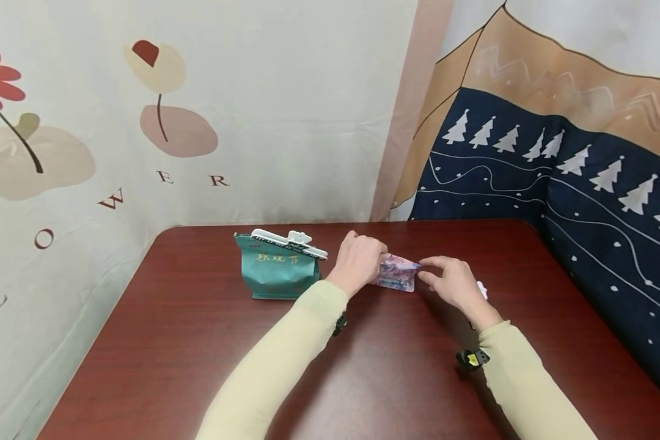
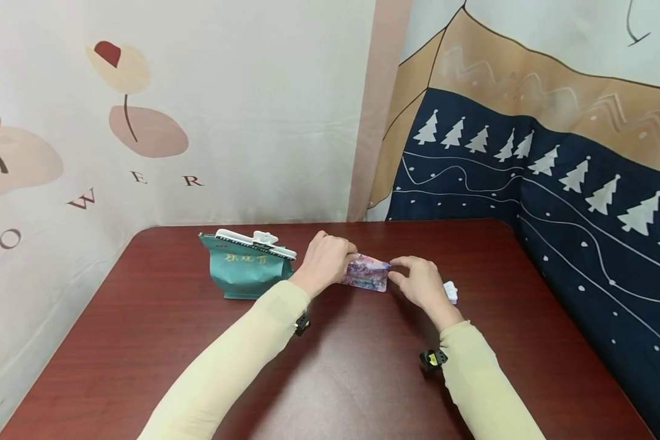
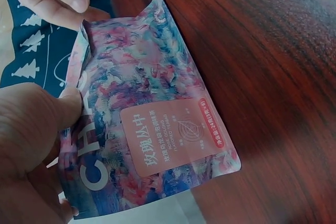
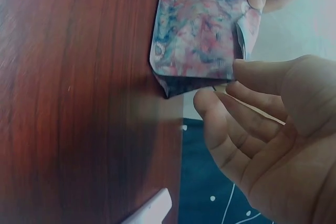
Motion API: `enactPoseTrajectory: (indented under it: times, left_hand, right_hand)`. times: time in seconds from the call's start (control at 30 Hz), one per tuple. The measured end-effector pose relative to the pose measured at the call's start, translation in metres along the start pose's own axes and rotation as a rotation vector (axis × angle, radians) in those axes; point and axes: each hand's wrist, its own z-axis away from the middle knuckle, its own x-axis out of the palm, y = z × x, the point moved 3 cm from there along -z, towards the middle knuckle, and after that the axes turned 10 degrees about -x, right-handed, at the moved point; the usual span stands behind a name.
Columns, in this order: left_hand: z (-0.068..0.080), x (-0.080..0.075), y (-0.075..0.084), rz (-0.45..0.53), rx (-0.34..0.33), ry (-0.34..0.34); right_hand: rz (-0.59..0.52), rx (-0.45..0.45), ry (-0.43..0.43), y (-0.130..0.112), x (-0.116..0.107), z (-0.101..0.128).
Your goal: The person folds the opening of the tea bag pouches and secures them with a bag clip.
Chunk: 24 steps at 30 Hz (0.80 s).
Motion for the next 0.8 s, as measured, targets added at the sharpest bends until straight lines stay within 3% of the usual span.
enactPoseTrajectory:
  times: [0.33, 0.8]
  left_hand:
    - [-0.002, 0.001, 0.001, -0.013, 0.011, 0.016]
    - [-0.002, 0.0, 0.001, -0.007, -0.01, -0.021]
  right_hand:
    - [-0.01, -0.037, 0.031, 0.011, -0.017, 0.012]
    - [0.103, -0.02, 0.105, 0.036, -0.039, 0.022]
